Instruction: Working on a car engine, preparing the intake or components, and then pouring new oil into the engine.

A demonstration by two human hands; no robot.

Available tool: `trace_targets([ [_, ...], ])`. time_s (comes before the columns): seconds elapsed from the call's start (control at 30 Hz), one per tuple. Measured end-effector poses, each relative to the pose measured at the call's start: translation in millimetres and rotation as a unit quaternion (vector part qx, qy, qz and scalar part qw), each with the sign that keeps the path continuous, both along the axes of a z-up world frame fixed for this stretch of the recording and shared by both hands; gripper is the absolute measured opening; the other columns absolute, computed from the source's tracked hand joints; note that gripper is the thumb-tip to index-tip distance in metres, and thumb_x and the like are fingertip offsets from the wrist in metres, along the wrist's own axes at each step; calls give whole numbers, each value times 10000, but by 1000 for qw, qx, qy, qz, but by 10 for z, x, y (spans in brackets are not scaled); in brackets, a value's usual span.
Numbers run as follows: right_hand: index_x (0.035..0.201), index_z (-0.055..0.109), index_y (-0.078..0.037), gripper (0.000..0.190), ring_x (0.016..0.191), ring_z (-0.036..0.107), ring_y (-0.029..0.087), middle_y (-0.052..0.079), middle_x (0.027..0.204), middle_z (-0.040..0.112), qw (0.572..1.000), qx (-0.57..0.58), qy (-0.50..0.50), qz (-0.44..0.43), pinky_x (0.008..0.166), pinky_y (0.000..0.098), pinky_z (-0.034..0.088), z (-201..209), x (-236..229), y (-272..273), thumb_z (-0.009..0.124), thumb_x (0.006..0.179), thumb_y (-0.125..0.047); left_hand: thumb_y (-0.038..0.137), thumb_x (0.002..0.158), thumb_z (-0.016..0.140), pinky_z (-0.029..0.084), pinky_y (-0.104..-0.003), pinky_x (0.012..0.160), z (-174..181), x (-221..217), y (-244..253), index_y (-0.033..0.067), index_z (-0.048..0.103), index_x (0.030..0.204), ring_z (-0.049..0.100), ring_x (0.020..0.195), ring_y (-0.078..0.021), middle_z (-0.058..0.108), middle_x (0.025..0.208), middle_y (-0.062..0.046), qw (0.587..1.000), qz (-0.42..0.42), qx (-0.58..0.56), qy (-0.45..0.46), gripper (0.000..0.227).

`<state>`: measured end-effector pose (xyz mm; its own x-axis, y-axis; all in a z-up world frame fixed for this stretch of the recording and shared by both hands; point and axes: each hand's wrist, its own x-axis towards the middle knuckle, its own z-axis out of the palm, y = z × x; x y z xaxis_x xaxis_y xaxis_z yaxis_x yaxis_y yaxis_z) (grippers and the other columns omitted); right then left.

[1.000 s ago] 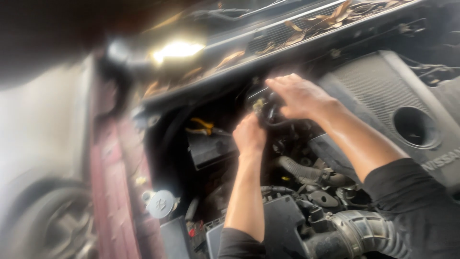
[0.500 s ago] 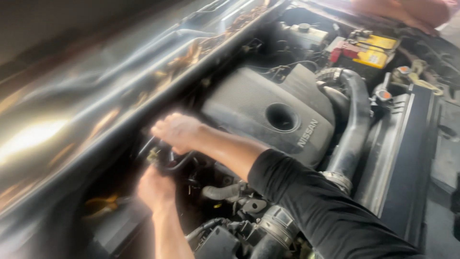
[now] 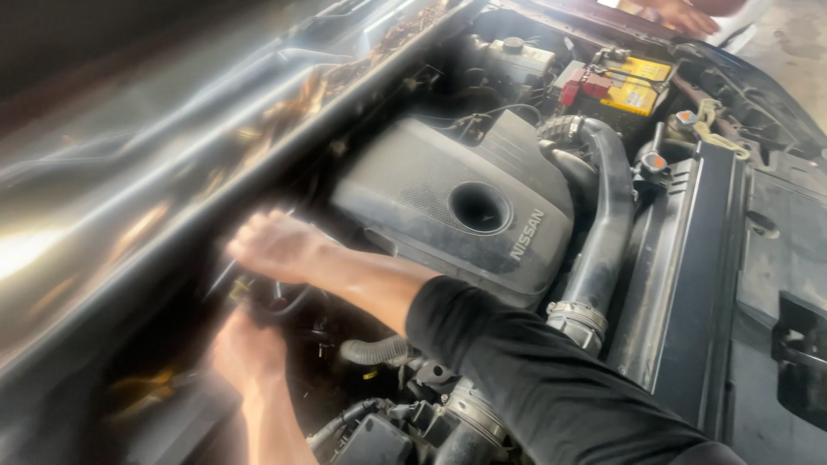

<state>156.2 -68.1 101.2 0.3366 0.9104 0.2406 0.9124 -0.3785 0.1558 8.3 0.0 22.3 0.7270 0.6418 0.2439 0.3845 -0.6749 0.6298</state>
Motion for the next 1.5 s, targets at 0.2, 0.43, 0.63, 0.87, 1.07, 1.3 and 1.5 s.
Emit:
trace_targets([
  [0.2,882,715,-109,59,768,751,251,110,822,752,992,30,-91,85,669,403,625,-160,253,190,716,836,-146,211,931,666,536,-496,816,73,-18,-81,160,774,1165,714,933,-387,758,1006,-180,1000,-8,5,-9,262],
  [0.43,931,693,-120,263,856,744,255,105,866,747,1000,-22,13,6,747,392,614,201,-104,-35,808,701,-172,412,1035,578,525,-509,828,129,-18,-83,157,793,1133,700,960,-416,751,1005,-203,1000,9,-1,19,348],
  [0.63,965,651,-86,488,846,731,262,100,884,731,1000,11,6,21,774,402,594,159,-110,-168,900,576,-243,500,1068,514,536,-506,801,30,55,-72,136,790,1092,709,924,-415,752,981,-206,1000,12,0,20,457],
  [0.87,872,692,-74,300,845,708,363,149,864,717,992,29,67,99,777,469,574,385,-226,-175,839,651,-213,167,912,608,558,-524,775,92,-56,6,127,744,976,722,882,-403,756,954,-159,999,53,8,1,156],
  [1.07,1019,648,-25,371,1009,677,359,184,1020,704,992,-52,107,51,886,441,546,479,-288,-160,786,682,-94,210,911,655,564,-521,752,80,-59,14,98,723,950,735,852,-388,760,916,-155,999,44,21,-11,136],
  [1.3,1256,551,4,621,1137,627,346,190,1174,647,992,-90,86,15,993,420,498,429,-317,-177,802,692,-69,275,892,706,559,-503,738,212,-141,-17,99,735,934,738,839,-369,763,913,-139,998,21,-16,-48,183],
  [1.5,1308,533,8,708,1169,607,349,187,1204,635,994,-56,87,37,1016,424,476,437,-320,-214,831,672,-82,262,891,713,559,-493,725,128,-95,2,95,734,922,738,828,-358,763,903,-129,998,20,-13,-59,172],
])
